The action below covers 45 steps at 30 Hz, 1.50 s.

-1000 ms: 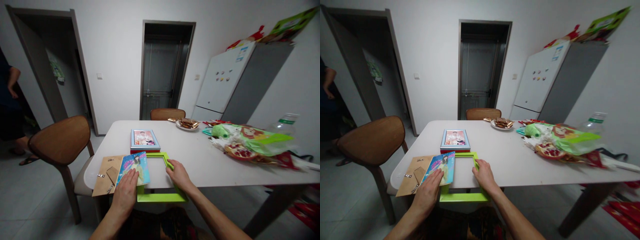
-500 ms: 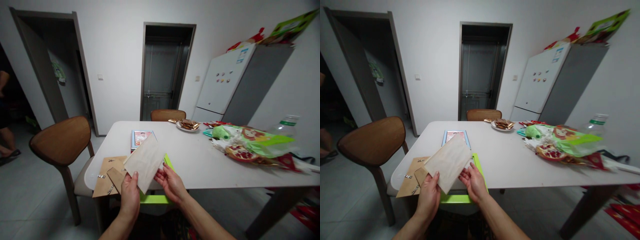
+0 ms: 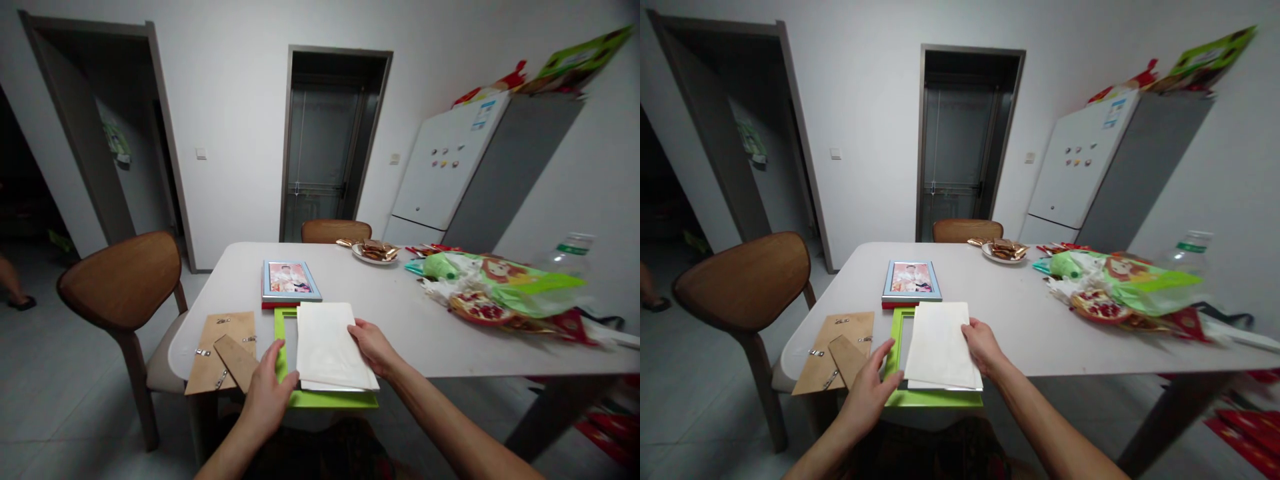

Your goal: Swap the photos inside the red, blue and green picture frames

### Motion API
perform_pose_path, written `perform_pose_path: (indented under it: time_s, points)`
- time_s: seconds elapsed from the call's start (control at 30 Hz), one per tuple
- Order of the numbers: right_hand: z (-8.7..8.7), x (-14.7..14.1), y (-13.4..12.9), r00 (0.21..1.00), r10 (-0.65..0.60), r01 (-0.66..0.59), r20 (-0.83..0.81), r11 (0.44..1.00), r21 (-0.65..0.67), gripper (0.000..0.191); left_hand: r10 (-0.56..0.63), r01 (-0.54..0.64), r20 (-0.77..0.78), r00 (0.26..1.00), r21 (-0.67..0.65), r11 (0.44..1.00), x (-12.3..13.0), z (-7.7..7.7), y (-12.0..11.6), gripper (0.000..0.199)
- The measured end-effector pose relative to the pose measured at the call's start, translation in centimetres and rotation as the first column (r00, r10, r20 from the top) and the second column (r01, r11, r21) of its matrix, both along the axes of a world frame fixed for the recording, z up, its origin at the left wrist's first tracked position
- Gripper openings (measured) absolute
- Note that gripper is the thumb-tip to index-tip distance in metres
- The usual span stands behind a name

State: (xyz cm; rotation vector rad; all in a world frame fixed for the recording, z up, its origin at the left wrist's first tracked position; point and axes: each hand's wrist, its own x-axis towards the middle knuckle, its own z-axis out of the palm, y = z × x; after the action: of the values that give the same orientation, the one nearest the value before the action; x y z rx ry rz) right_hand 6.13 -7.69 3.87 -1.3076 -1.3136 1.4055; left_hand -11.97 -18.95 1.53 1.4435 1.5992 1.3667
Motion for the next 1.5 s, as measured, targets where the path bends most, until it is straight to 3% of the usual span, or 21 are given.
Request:
perform_pose_path:
  time_s: [0.1, 0.2, 0.4, 0.67, 0.77, 0.9, 0.97, 1.07, 1.23, 1.33, 1.5]
  points:
    - [-0.6, -0.3, 0.2, 0.99, 0.044, -0.043, 0.136, 0.999, -0.006, 0.035, -0.089, 0.075, -0.263, 0.961, -0.065, 0.995, 0.3, -0.3, -0.7, 0.05]
    - [-1.0, -1.2, 0.3, 0.979, 0.076, -0.082, 0.19, 0.996, 0.024, 0.038, -0.153, 0.136, -0.394, 0.906, -0.071, 0.988, 0.6, -0.7, -1.1, 0.056]
    - [-1.9, -2.0, 1.5, 0.976, 0.017, -0.043, 0.217, 0.992, 0.115, 0.041, -0.188, 0.18, -0.494, 0.849, -0.063, 0.982, 0.3, -1.1, -1.0, 0.056]
    - [-2.0, -2.2, 1.4, 0.942, 0.036, -0.087, 0.333, 0.986, 0.14, 0.046, -0.219, 0.182, -0.556, 0.802, -0.122, 0.976, 0.1, -0.1, -1.2, 0.06]
    - [-1.7, -2.3, 1.2, 0.841, -0.042, -0.13, 0.54, 0.952, 0.277, 0.04, -0.231, 0.184, -0.569, 0.789, -0.139, 0.973, 0.0, 0.1, -1.2, 0.056]
    - [-1.7, -2.4, 1.0, 0.552, -0.186, -0.249, 0.813, 0.893, 0.374, 0.033, -0.243, 0.184, -0.603, 0.76, -0.159, 0.97, 0.1, 0.5, -1.3, 0.049]
    - [-1.9, -2.4, 0.6, 0.421, -0.233, -0.28, 0.876, 0.886, 0.371, 0.034, -0.249, 0.173, -0.628, 0.737, -0.18, 0.968, 0.2, 0.6, -1.4, 0.052]
    - [-2.2, -2.6, 0.1, 0.316, -0.301, -0.318, 0.9, 0.86, 0.4, 0.036, -0.254, 0.165, -0.661, 0.706, -0.196, 0.967, 0.4, 0.7, -1.5, 0.055]
    - [-2.7, -2.6, -0.2, 0.258, -0.36, -0.37, 0.896, 0.82, 0.436, 0.032, -0.253, 0.17, -0.669, 0.699, -0.189, 0.967, 0.6, 0.4, -1.4, 0.058]
    - [-2.6, -2.6, -0.4, 0.26, -0.355, -0.364, 0.898, 0.825, 0.432, 0.031, -0.247, 0.177, -0.654, 0.715, -0.173, 0.969, 0.4, 0.3, -1.5, 0.061]
    - [-1.9, -4.0, -1.1, 0.334, -0.349, -0.363, 0.875, 0.809, 0.461, 0.041, -0.17, 0.138, -0.678, 0.715, -0.101, 0.985, -3.6, 0.2, -2.6, 0.069]
